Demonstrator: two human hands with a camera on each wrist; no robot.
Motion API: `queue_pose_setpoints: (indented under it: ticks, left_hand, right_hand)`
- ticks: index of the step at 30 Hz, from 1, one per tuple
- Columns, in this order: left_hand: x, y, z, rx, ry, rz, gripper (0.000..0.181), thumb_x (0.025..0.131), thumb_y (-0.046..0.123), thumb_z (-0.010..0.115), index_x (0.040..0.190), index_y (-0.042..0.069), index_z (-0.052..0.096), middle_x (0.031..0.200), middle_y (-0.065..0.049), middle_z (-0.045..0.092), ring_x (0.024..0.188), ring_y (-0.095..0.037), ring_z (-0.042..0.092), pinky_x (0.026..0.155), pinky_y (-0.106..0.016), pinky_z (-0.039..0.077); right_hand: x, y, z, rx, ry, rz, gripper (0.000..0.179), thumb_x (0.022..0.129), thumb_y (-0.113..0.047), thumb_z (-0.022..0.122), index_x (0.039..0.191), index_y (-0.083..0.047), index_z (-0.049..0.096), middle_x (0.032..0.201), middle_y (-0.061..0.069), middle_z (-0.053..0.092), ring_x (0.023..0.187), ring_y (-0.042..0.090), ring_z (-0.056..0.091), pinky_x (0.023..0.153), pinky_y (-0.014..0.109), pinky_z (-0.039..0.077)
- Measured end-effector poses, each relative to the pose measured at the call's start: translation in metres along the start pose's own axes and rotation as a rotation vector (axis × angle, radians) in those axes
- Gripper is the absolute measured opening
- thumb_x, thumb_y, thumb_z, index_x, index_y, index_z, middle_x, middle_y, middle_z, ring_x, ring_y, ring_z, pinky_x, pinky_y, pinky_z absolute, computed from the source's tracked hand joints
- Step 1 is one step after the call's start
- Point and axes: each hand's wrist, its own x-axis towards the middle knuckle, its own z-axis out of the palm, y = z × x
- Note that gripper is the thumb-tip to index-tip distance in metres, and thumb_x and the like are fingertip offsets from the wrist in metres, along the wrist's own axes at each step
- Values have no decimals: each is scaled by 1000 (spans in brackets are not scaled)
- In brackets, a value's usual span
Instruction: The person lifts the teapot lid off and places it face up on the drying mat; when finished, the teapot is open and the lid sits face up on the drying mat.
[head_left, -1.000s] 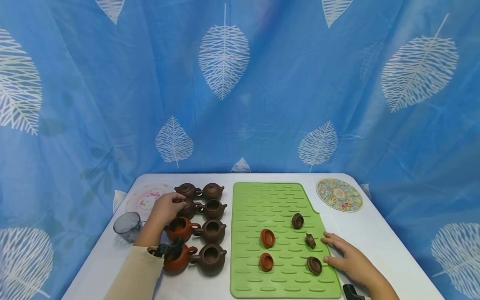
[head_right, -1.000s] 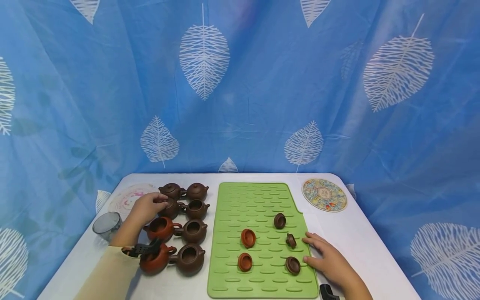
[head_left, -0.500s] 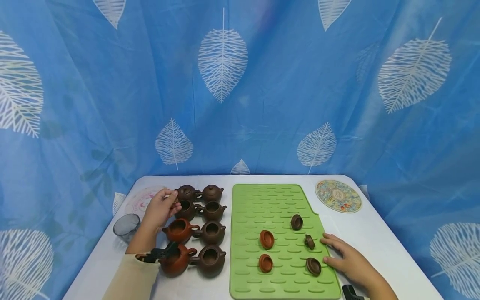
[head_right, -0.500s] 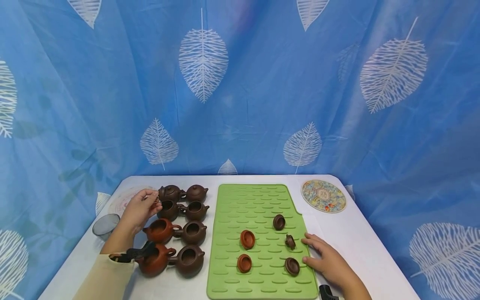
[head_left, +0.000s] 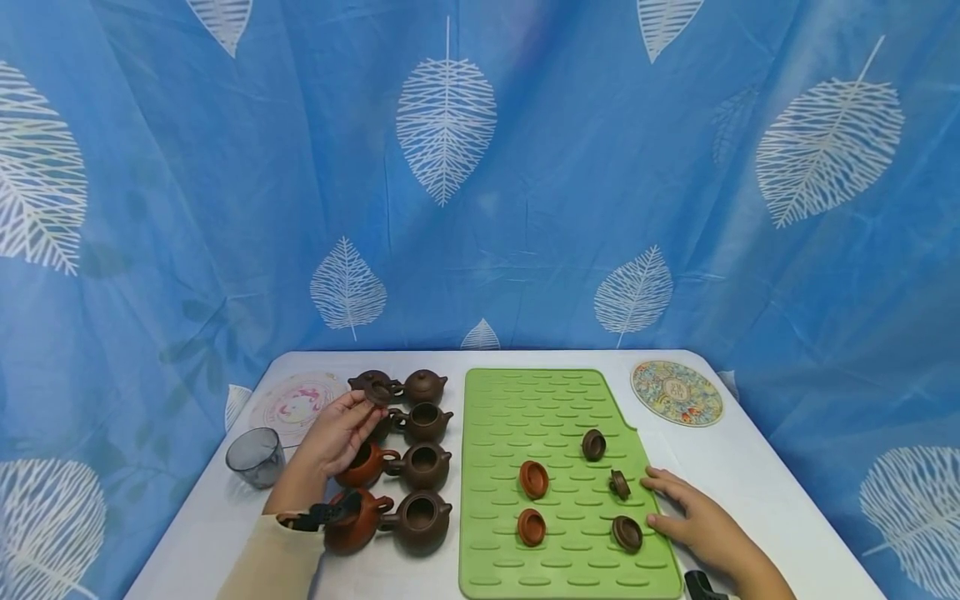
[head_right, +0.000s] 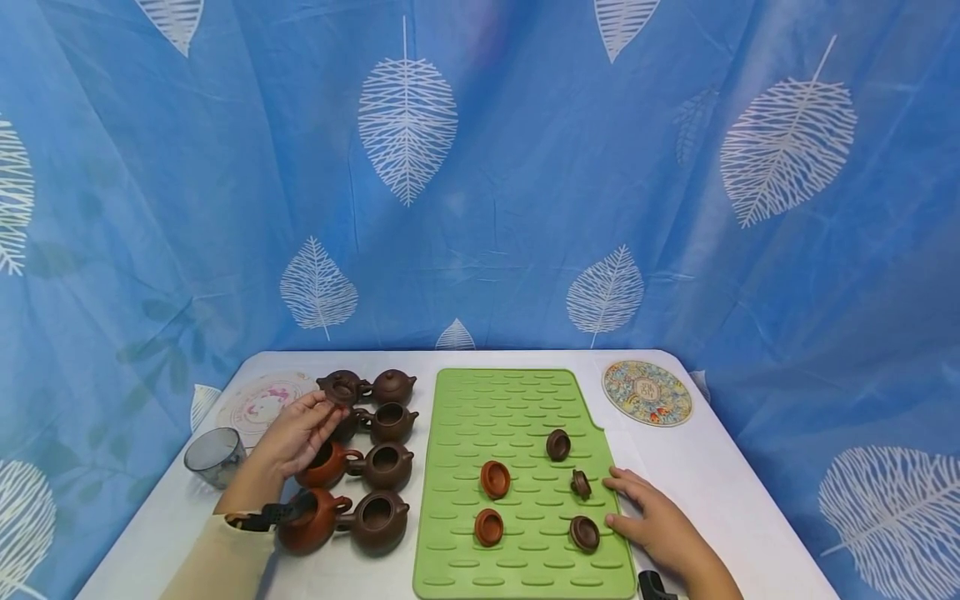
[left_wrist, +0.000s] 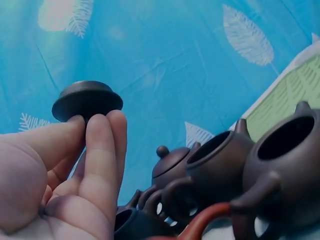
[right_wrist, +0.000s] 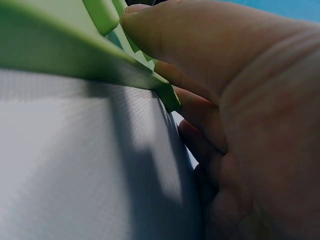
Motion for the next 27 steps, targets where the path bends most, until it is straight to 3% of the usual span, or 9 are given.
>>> queue_pose_setpoints:
  ticks: [7,14,22,27]
  left_hand:
    - [1,-2,5,-83,0,-26,26,110,0,47,116,15,67,119,3,71,110,-7,73,104,-20,51]
    - [3,-3,16,-75,14,-49,23,110,0,46,124,10,62,120,2,69,110,-7,73,105,-20,50]
    - [14,-4,40,-48,-34,-77,26,111,0,46,137,1,48,125,-5,63,109,-11,73,104,-19,50]
    - [19,-7,61,-66,-75,-106,28,110,1,47,138,2,49,123,-7,65,107,-11,74,100,-18,53]
  right_hand:
    - [0,1,1,9,-6,9,68,93,-44,77,147,-7,58,166,22,37,154,52,21,117,72,30]
    - [1,3,0,0,-8,10,68,93,-44,77,147,-7,59,166,22,37,154,52,22,116,72,31]
    - [4,4,2,7,10,7,70,92,-45,78,147,-8,59,165,22,38,154,52,23,118,71,29]
    - [3,3,1,18,9,8,69,92,-44,78,147,-7,59,165,22,37,154,52,22,118,72,29]
